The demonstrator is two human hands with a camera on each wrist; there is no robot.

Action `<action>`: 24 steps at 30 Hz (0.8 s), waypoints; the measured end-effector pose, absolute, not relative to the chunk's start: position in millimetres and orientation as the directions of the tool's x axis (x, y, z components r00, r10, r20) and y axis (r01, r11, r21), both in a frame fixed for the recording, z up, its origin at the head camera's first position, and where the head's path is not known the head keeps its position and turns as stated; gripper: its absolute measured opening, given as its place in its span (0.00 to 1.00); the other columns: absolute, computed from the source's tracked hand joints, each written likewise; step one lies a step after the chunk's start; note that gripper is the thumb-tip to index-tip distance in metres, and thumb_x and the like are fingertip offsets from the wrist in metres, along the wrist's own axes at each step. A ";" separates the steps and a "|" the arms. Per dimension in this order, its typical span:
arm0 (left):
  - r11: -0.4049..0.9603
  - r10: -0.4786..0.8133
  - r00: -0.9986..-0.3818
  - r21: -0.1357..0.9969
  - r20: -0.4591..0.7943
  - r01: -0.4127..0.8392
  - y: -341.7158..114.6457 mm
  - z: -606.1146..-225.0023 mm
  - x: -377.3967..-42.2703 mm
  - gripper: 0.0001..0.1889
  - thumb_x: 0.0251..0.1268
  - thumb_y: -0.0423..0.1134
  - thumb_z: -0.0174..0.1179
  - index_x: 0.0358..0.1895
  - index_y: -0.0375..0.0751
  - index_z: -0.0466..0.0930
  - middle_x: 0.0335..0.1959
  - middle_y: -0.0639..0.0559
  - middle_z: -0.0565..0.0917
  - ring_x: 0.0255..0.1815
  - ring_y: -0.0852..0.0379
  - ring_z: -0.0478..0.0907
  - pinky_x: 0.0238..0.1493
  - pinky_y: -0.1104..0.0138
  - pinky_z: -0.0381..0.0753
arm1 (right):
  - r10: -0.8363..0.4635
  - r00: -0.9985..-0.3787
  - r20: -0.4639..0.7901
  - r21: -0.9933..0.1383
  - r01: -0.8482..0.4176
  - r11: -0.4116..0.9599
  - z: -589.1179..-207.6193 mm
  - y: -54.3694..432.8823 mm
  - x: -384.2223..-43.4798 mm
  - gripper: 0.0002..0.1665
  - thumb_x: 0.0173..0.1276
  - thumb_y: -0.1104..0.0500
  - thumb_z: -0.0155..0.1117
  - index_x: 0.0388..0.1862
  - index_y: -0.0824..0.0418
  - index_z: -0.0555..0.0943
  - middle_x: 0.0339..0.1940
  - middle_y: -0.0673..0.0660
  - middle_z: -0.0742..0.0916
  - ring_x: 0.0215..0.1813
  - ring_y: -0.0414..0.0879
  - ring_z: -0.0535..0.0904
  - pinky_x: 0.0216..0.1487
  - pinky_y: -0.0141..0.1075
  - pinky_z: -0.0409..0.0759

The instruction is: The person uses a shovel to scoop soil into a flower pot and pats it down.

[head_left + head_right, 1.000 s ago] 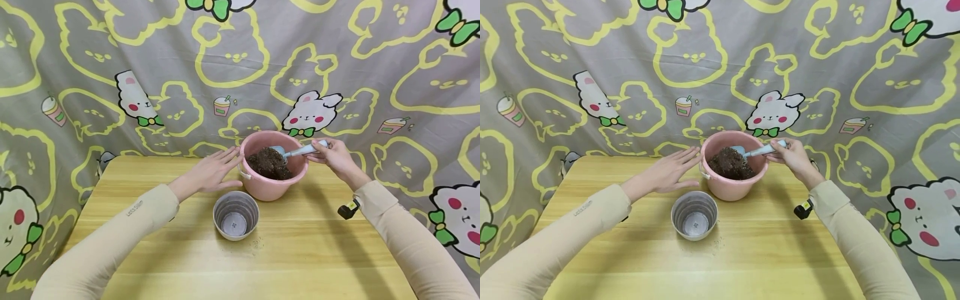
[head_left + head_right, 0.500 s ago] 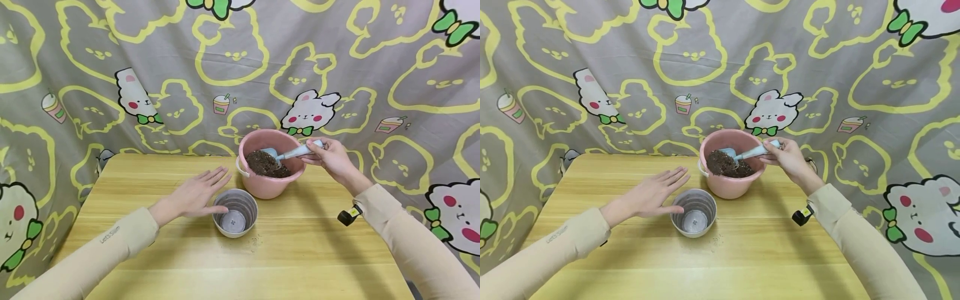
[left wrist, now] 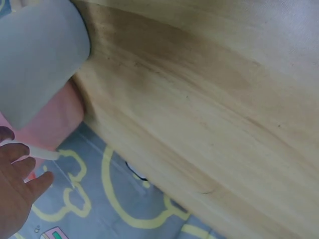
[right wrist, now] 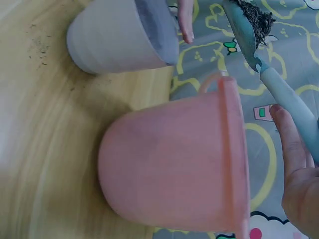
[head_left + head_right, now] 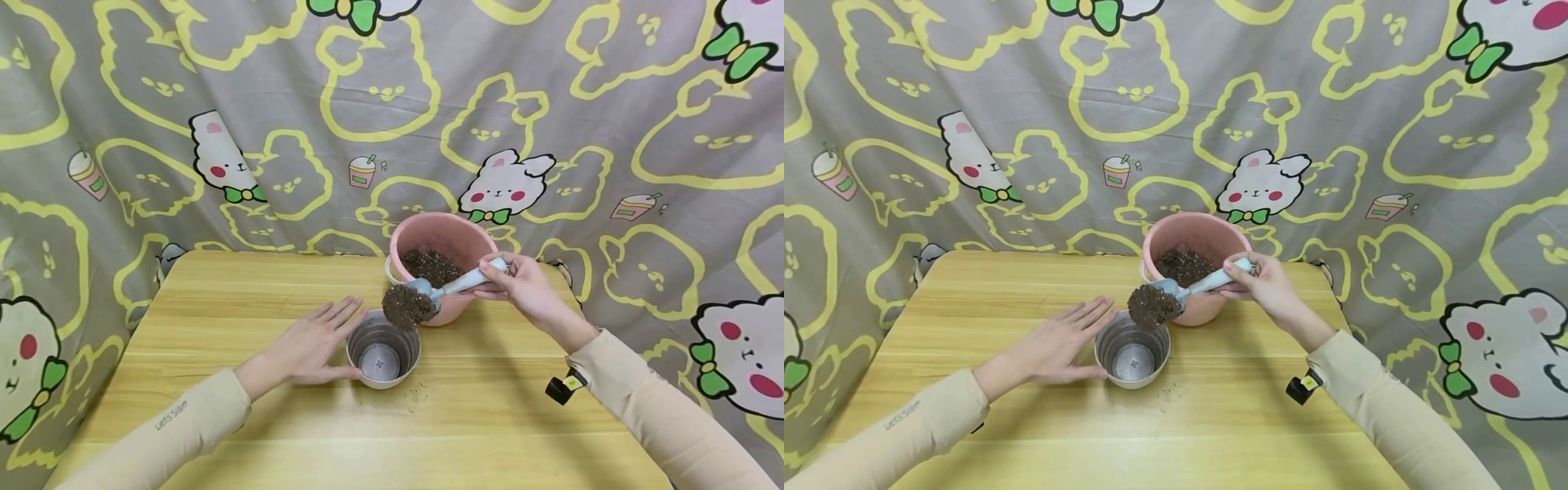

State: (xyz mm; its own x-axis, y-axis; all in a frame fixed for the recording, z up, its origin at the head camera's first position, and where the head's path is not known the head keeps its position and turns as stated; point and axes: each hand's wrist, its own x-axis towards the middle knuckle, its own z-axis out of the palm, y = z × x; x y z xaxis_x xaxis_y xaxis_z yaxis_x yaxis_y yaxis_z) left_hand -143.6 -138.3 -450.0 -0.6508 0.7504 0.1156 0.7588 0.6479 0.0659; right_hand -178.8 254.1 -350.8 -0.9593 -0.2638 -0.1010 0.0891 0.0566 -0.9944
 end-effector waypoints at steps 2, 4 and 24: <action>0.653 0.745 -0.657 0.073 0.115 0.753 -139.0 -452.1 -142.7 0.55 0.67 0.74 0.59 0.85 0.38 0.57 0.86 0.38 0.59 0.87 0.41 0.59 0.83 0.46 0.66 | -0.265 -0.959 -0.104 -0.993 0.085 0.083 -356.5 253.0 -176.8 0.14 0.82 0.57 0.59 0.52 0.69 0.77 0.37 0.51 0.93 0.42 0.42 0.94 0.50 0.35 0.91; 0.657 0.740 -0.662 0.081 0.117 0.749 -139.6 -454.2 -142.5 0.54 0.67 0.72 0.59 0.84 0.38 0.57 0.86 0.38 0.59 0.87 0.41 0.59 0.84 0.46 0.65 | -0.259 -0.960 -0.104 -0.992 0.080 0.102 -361.8 252.2 -175.0 0.14 0.82 0.57 0.60 0.52 0.68 0.77 0.36 0.51 0.93 0.42 0.42 0.94 0.50 0.36 0.91; 0.667 0.736 -0.670 0.069 0.096 0.742 -138.9 -455.0 -143.9 0.52 0.72 0.78 0.45 0.83 0.38 0.60 0.85 0.38 0.60 0.87 0.41 0.59 0.82 0.46 0.68 | -0.255 -0.962 -0.101 -0.970 0.038 0.239 -375.1 236.7 -162.4 0.19 0.82 0.65 0.56 0.61 0.81 0.72 0.39 0.49 0.89 0.41 0.37 0.92 0.49 0.36 0.91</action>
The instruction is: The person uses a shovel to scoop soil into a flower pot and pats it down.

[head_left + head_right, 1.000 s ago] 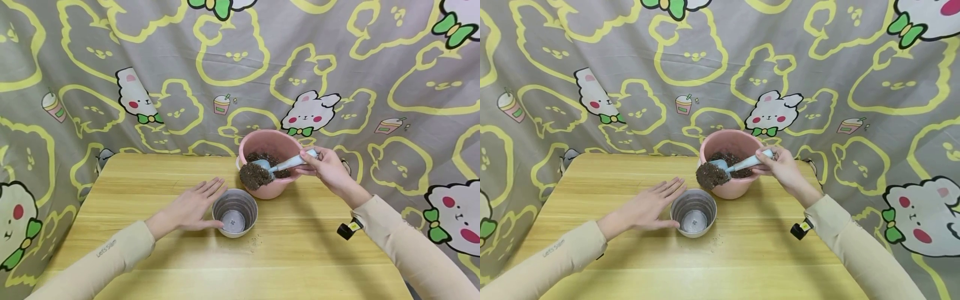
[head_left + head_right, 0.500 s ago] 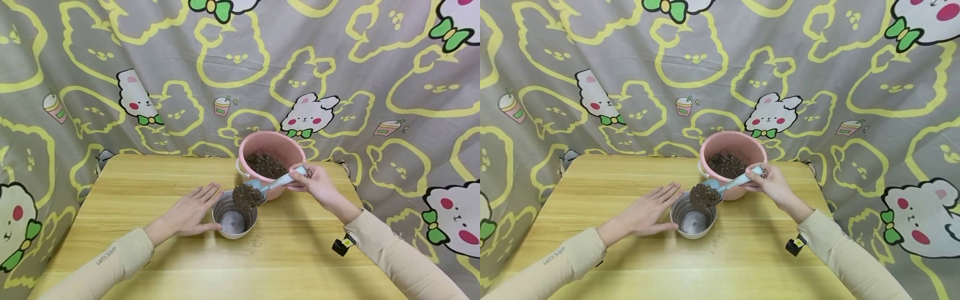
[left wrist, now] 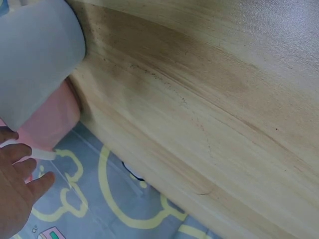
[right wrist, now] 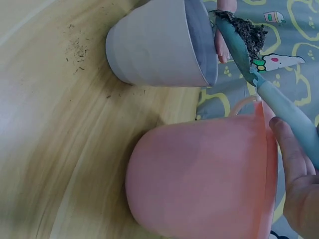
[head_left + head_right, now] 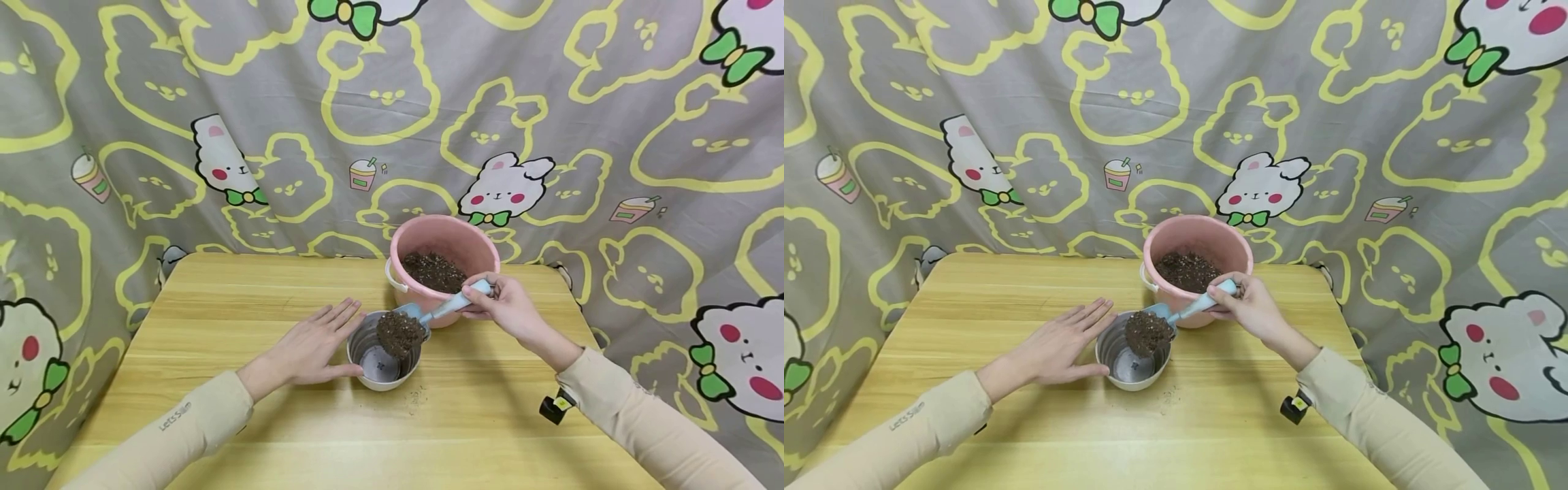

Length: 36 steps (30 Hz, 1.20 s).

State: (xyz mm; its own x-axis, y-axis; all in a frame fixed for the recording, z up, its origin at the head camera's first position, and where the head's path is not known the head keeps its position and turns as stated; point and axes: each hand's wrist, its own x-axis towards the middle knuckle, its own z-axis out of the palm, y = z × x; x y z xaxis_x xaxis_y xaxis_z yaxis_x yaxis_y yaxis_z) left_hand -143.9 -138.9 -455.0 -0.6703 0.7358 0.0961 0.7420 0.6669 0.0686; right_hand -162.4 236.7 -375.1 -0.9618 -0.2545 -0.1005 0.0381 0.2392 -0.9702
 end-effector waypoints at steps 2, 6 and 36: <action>0.665 0.737 -0.669 0.068 0.097 0.744 -138.8 -454.6 -144.0 0.52 0.72 0.76 0.49 0.83 0.38 0.60 0.85 0.37 0.60 0.87 0.41 0.59 0.82 0.46 0.68 | -0.254 -0.963 -0.094 -0.968 0.029 0.248 -374.9 235.3 -162.2 0.19 0.82 0.64 0.57 0.60 0.80 0.73 0.39 0.49 0.89 0.41 0.37 0.92 0.49 0.36 0.92; 0.663 0.739 -0.666 0.069 0.097 0.746 -138.9 -453.6 -144.3 0.51 0.71 0.74 0.55 0.83 0.38 0.60 0.85 0.37 0.61 0.87 0.41 0.59 0.82 0.46 0.68 | -0.252 -0.964 -0.081 -0.964 0.012 0.264 -374.4 232.5 -162.0 0.19 0.82 0.64 0.58 0.59 0.81 0.74 0.38 0.48 0.89 0.41 0.36 0.92 0.49 0.37 0.92; 0.658 0.741 -0.662 0.078 0.111 0.749 -138.2 -453.1 -144.2 0.49 0.69 0.70 0.60 0.81 0.36 0.64 0.83 0.36 0.65 0.85 0.40 0.62 0.82 0.44 0.67 | -0.330 -0.935 0.134 -0.847 -0.281 0.452 -365.7 214.6 -157.1 0.11 0.75 0.65 0.68 0.51 0.70 0.83 0.37 0.65 0.88 0.35 0.39 0.88 0.38 0.31 0.89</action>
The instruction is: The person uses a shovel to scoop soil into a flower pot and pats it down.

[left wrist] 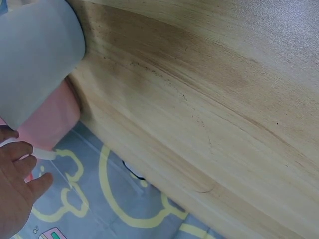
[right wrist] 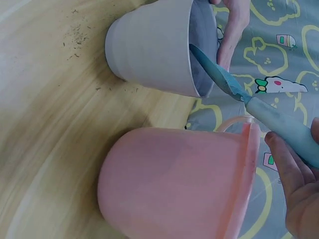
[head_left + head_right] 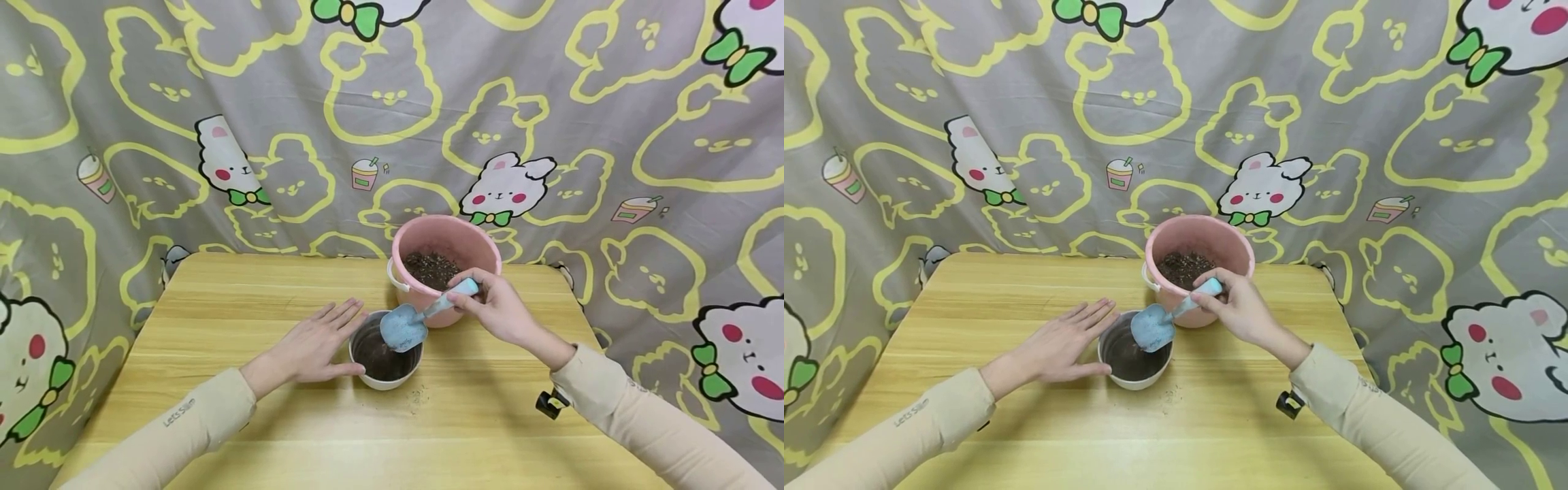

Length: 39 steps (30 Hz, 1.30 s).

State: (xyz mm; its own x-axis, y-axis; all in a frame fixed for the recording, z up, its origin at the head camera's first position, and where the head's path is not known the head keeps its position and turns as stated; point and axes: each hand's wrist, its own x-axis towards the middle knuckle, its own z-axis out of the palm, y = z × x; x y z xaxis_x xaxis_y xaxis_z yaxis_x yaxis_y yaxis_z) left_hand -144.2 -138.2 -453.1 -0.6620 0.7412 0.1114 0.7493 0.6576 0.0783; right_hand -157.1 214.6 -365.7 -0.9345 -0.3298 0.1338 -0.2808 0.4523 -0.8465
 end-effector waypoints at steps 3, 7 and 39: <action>0.657 0.743 -0.661 0.077 0.103 0.750 -138.2 -452.7 -144.2 0.49 0.69 0.70 0.60 0.82 0.37 0.63 0.83 0.36 0.65 0.85 0.40 0.62 0.82 0.44 0.67 | -0.338 -0.927 0.163 -0.819 -0.318 0.477 -362.2 214.1 -154.7 0.10 0.74 0.65 0.69 0.51 0.68 0.83 0.35 0.63 0.89 0.33 0.37 0.85 0.34 0.29 0.85; 0.657 0.744 -0.661 0.071 0.101 0.750 -138.2 -453.0 -144.5 0.50 0.71 0.72 0.56 0.82 0.37 0.62 0.83 0.36 0.65 0.86 0.40 0.62 0.82 0.45 0.68 | -0.347 -0.916 0.200 -0.790 -0.361 0.497 -359.2 213.4 -151.9 0.10 0.74 0.65 0.69 0.51 0.65 0.83 0.35 0.61 0.87 0.30 0.40 0.81 0.29 0.28 0.78; 0.649 0.752 -0.650 0.044 0.107 0.759 -138.3 -450.0 -145.8 0.50 0.70 0.73 0.57 0.81 0.35 0.65 0.83 0.36 0.65 0.85 0.40 0.63 0.82 0.45 0.68 | -0.244 -0.968 0.054 -0.976 -0.103 0.194 -365.8 241.1 -161.5 0.16 0.81 0.64 0.60 0.58 0.76 0.77 0.37 0.46 0.89 0.43 0.36 0.92 0.50 0.39 0.92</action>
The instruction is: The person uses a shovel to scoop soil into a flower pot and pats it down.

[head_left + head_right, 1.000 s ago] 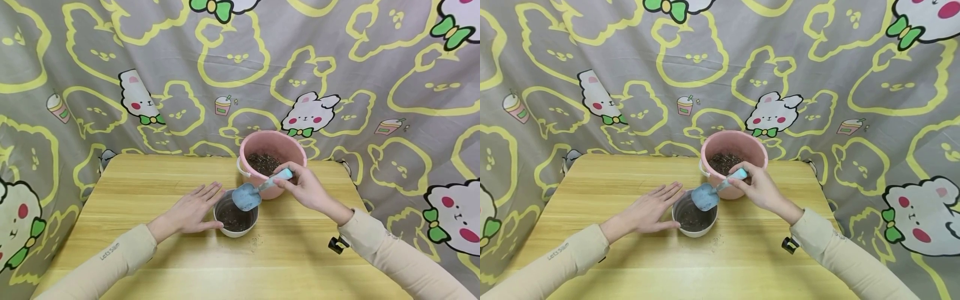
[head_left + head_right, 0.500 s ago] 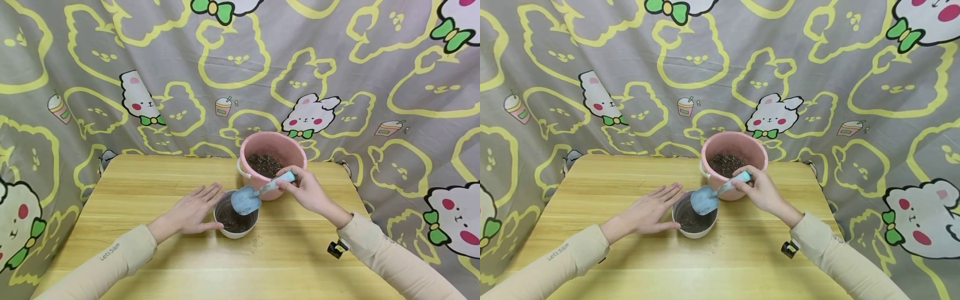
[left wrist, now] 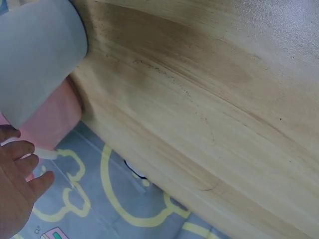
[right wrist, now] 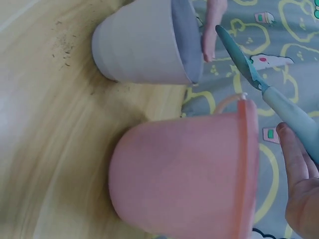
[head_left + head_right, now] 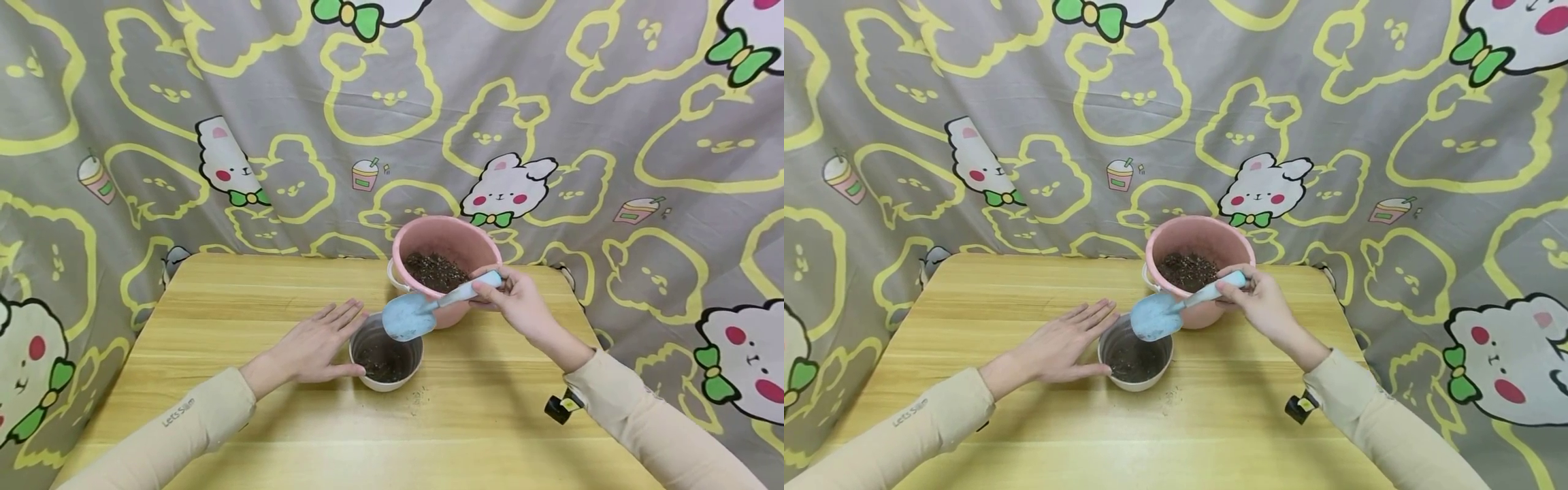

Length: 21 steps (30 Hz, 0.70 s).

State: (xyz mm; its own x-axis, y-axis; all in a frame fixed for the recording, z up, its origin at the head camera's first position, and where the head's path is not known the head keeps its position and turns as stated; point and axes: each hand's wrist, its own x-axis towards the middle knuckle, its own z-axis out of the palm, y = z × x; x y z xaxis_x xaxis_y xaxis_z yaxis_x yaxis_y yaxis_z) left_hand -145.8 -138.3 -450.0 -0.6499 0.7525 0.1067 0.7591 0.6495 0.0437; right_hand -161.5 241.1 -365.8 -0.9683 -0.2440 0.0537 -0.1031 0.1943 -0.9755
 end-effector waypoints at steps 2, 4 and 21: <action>0.647 0.755 -0.648 0.050 0.099 0.761 -138.3 -448.2 -146.8 0.51 0.70 0.74 0.55 0.81 0.35 0.64 0.83 0.36 0.65 0.85 0.40 0.62 0.82 0.45 0.68 | -0.237 -0.970 0.055 -0.981 -0.097 0.166 -360.8 244.7 -163.2 0.12 0.81 0.64 0.60 0.56 0.70 0.79 0.38 0.46 0.90 0.43 0.36 0.92 0.50 0.39 0.91; 0.646 0.757 -0.647 0.046 0.089 0.762 -137.8 -445.7 -148.9 0.51 0.71 0.75 0.52 0.81 0.35 0.64 0.84 0.36 0.64 0.86 0.40 0.61 0.83 0.45 0.67 | -0.232 -0.971 0.061 -0.986 -0.095 0.139 -355.1 248.2 -165.8 0.09 0.81 0.63 0.60 0.54 0.65 0.80 0.38 0.46 0.92 0.43 0.37 0.93 0.50 0.38 0.91; 0.643 0.762 -0.639 -0.005 0.101 0.766 -108.4 -395.8 -204.6 0.52 0.72 0.74 0.51 0.84 0.37 0.57 0.86 0.37 0.58 0.88 0.40 0.55 0.87 0.46 0.59 | -0.144 -0.980 0.139 -0.979 -0.158 0.126 -325.9 278.4 -214.0 0.13 0.79 0.59 0.64 0.53 0.67 0.78 0.38 0.46 0.93 0.41 0.36 0.93 0.47 0.31 0.90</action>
State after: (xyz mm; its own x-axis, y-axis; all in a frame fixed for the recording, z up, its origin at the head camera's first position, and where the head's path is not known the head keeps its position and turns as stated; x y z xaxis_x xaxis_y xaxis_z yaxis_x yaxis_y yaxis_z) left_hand -204.6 -108.4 -395.8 -0.6391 0.7624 0.1011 0.7660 0.6428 -0.0053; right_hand -214.0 278.4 -325.9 -0.9797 -0.1444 0.1391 -0.1576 0.1262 -0.9794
